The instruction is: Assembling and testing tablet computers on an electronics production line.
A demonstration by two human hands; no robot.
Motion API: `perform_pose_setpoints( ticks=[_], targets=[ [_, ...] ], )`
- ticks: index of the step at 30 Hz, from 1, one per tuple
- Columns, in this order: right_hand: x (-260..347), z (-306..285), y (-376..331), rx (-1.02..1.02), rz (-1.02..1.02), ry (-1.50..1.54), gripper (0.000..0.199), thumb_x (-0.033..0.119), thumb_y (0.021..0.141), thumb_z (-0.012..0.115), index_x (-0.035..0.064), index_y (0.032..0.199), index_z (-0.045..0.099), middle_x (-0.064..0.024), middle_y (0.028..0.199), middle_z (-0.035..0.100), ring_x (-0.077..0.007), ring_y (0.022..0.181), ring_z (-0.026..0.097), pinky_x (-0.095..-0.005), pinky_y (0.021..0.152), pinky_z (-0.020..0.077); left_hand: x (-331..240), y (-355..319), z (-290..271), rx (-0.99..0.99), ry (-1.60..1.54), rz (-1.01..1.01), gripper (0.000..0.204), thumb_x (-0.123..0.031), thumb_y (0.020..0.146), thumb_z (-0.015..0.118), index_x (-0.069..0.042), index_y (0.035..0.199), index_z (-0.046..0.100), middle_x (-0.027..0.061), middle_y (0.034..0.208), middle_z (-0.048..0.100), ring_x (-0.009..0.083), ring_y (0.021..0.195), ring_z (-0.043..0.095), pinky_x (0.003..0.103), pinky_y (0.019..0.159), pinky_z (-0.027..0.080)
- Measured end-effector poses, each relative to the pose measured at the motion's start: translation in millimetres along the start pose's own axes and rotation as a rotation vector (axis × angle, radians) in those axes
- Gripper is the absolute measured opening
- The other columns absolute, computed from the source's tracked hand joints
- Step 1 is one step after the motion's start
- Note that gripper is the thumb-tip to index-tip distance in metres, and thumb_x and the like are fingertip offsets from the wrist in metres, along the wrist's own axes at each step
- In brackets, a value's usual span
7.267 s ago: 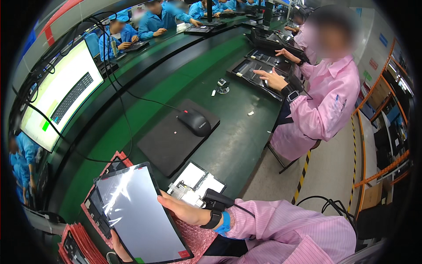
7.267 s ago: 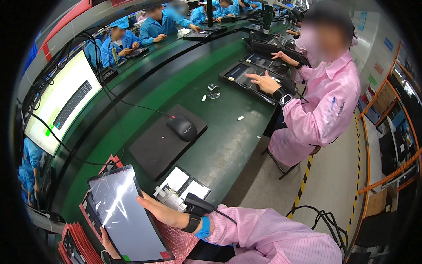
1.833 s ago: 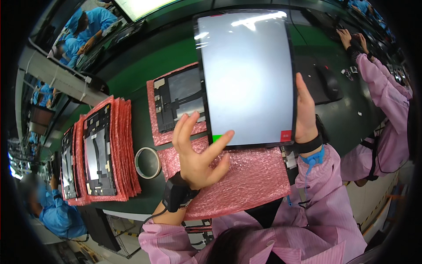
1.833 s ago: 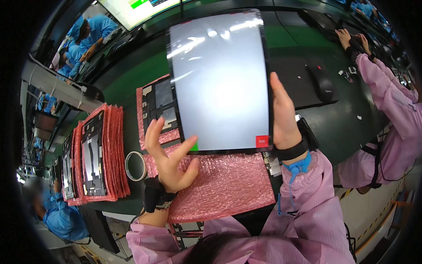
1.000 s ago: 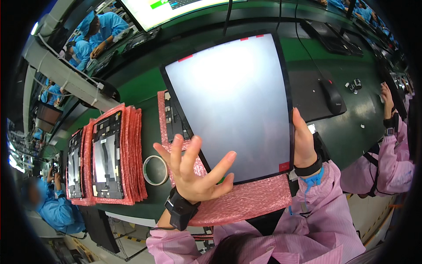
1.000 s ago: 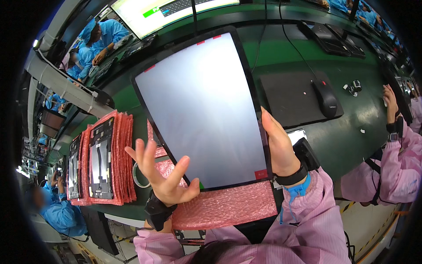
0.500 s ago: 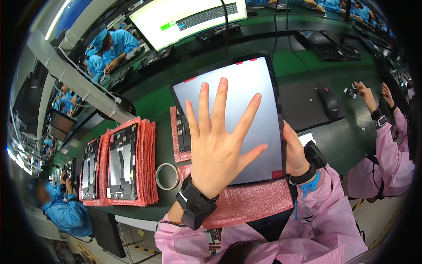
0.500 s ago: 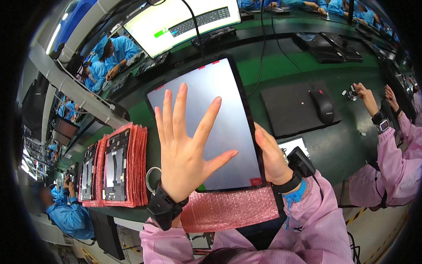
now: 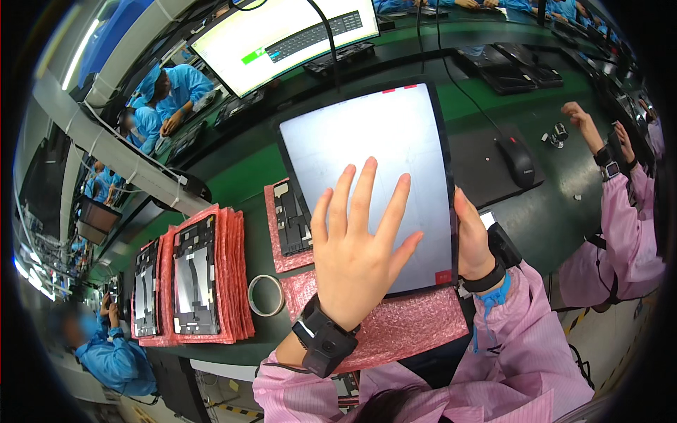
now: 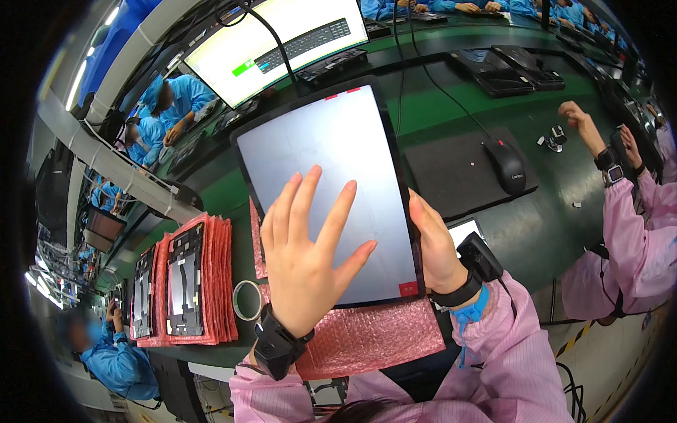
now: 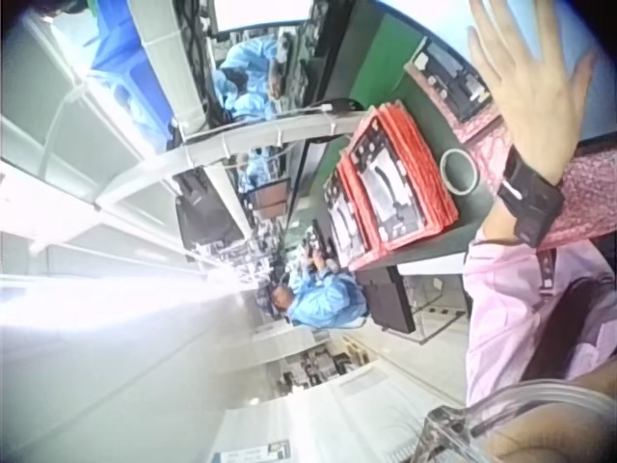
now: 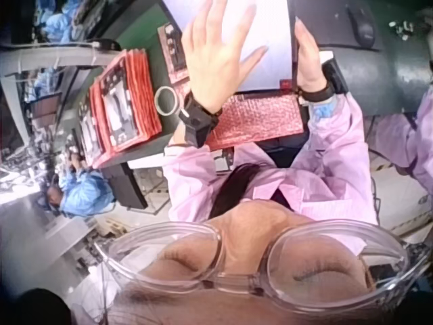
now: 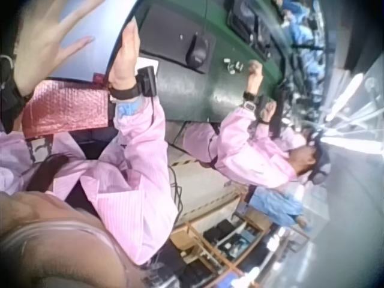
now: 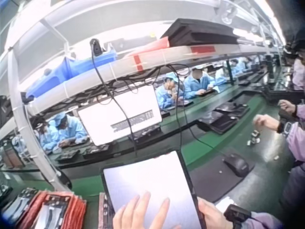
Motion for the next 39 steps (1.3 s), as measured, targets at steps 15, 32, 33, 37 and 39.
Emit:
perform_pose_setpoints(
  ticks=[15, 32, 33, 37, 39],
  targets=[
    [12, -28, 11, -0.139, 0.081, 0.357, 0.06, 0.048, 0.094, 0.031, 0.0019, 0.132, 0.036, -0.0159, 0.128, 0.047, -0.0286, 0.113, 0.05, -0.0398, 0.097, 0.0393, -37, -20, 30, -0.039, -0.02, 0.125, 0.04, -0.006, 0.071, 0.057, -0.006, 0.11, 0.061, 0.0086, 0.112, 0.056, 0.0234, 0.098, 0.053, 0.035, 0.079, 0.042],
    [8, -25, 8, -0.147, 0.034, 0.162, 0.056, 0.044, 0.096, 0.031, 0.0024, 0.132, 0.036, -0.0144, 0.127, 0.048, -0.0258, 0.113, 0.051, -0.0391, 0.094, 0.043, 34, -5, -55, -0.425, -0.151, -0.147, 0.048, 0.006, 0.072, 0.064, -0.003, 0.118, 0.053, 0.0138, 0.12, 0.049, 0.023, 0.104, 0.052, 0.029, 0.072, 0.047],
    [7, -21, 7, -0.114, 0.036, 0.177, 0.05, 0.038, 0.097, 0.031, 0.0022, 0.132, 0.037, -0.0121, 0.124, 0.05, -0.022, 0.11, 0.053, -0.0357, 0.091, 0.0445, 36, -6, -54, -0.435, -0.182, -0.171, 0.046, 0.006, 0.073, 0.063, -0.003, 0.116, 0.054, 0.014, 0.119, 0.05, 0.0241, 0.103, 0.052, 0.029, 0.073, 0.047],
    [0, -13, 3, -0.06, 0.026, 0.081, 0.045, 0.03, 0.098, 0.034, 0.0006, 0.131, 0.037, -0.0089, 0.119, 0.053, -0.0161, 0.106, 0.053, -0.0297, 0.089, 0.0443, 28, -3, -44, -0.346, -0.181, -0.115, 0.049, 0.007, 0.067, 0.067, -0.002, 0.114, 0.057, 0.0167, 0.117, 0.048, 0.0271, 0.099, 0.053, 0.033, 0.073, 0.047],
    [-2, -9, 0, -0.039, 0.016, 0.003, 0.047, 0.032, 0.097, 0.036, -0.0009, 0.131, 0.037, -0.009, 0.12, 0.052, -0.0152, 0.108, 0.052, -0.0292, 0.091, 0.0424, 18, -1, -29, -0.239, -0.173, -0.095, 0.049, 0.003, 0.068, 0.067, -0.003, 0.116, 0.056, 0.0169, 0.119, 0.048, 0.0292, 0.099, 0.052, 0.035, 0.076, 0.045]
  ],
)
Point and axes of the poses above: each hand's wrist, its own y-axis towards the middle knuckle, its own z-axis out of the palm, x = y × z, the point moved 6 cm from there along y, towards the middle knuckle
